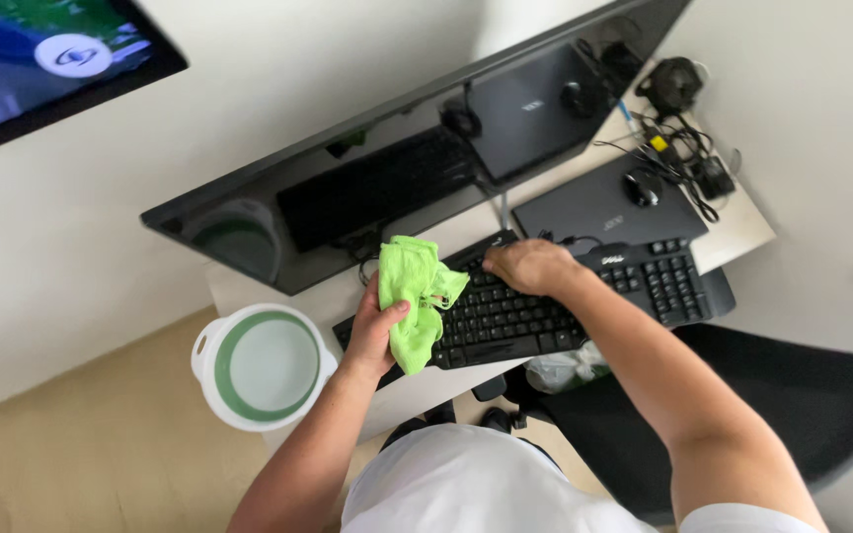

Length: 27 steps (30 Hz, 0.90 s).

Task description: The person cleans a keyboard and its cable using a cloth, wiping the keys, the back of the device, and the length of the wire.

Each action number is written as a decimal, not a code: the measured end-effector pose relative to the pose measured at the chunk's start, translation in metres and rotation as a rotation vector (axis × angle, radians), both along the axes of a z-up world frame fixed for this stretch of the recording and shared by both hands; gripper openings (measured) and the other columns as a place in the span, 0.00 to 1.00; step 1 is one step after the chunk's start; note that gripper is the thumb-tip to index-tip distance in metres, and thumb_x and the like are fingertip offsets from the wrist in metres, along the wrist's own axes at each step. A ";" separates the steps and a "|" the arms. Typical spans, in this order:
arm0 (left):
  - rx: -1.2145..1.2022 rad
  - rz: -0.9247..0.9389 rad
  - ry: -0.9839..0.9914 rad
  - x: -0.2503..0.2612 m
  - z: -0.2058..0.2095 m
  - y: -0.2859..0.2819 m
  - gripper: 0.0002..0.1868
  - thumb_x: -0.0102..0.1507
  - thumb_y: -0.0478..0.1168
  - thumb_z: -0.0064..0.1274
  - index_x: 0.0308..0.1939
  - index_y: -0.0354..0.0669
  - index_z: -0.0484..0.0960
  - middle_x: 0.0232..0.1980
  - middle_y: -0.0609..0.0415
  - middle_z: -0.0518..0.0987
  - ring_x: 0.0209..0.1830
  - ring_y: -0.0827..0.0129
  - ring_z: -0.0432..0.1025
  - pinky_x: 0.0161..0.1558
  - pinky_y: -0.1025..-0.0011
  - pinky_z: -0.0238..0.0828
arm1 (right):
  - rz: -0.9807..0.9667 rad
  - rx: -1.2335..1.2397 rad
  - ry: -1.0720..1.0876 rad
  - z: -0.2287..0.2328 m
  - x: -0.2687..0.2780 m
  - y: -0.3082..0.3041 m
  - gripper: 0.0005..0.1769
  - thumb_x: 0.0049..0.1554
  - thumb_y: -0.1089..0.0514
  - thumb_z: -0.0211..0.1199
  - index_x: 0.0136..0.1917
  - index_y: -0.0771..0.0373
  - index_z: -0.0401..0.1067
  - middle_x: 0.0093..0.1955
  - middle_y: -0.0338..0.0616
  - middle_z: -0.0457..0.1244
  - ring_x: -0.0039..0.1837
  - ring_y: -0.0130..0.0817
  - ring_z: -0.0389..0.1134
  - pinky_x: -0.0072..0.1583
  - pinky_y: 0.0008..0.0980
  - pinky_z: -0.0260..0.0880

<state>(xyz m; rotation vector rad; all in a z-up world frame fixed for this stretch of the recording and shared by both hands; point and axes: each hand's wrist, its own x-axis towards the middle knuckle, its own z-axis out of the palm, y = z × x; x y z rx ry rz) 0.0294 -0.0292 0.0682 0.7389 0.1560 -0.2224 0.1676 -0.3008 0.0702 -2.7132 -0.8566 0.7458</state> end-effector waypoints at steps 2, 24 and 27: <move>-0.034 -0.044 -0.040 0.011 0.017 -0.012 0.41 0.60 0.32 0.57 0.77 0.44 0.60 0.65 0.41 0.75 0.57 0.50 0.78 0.52 0.53 0.81 | -0.061 -0.037 -0.009 0.039 -0.003 -0.015 0.27 0.69 0.36 0.45 0.59 0.57 0.74 0.49 0.56 0.72 0.56 0.57 0.73 0.60 0.55 0.72; -0.256 -0.566 -0.243 0.003 0.096 -0.245 0.37 0.63 0.51 0.69 0.71 0.43 0.71 0.64 0.47 0.79 0.58 0.56 0.78 0.55 0.55 0.81 | -0.873 -0.178 -0.143 0.174 -0.252 -0.277 0.22 0.69 0.41 0.47 0.50 0.58 0.73 0.34 0.54 0.68 0.43 0.58 0.72 0.46 0.57 0.71; -0.201 -0.552 -0.238 -0.019 0.082 -0.274 0.31 0.66 0.45 0.68 0.69 0.40 0.74 0.63 0.49 0.80 0.61 0.61 0.78 0.63 0.59 0.79 | -0.911 -0.121 -0.228 0.149 -0.286 -0.311 0.21 0.69 0.42 0.48 0.51 0.58 0.73 0.35 0.54 0.68 0.44 0.59 0.71 0.46 0.58 0.70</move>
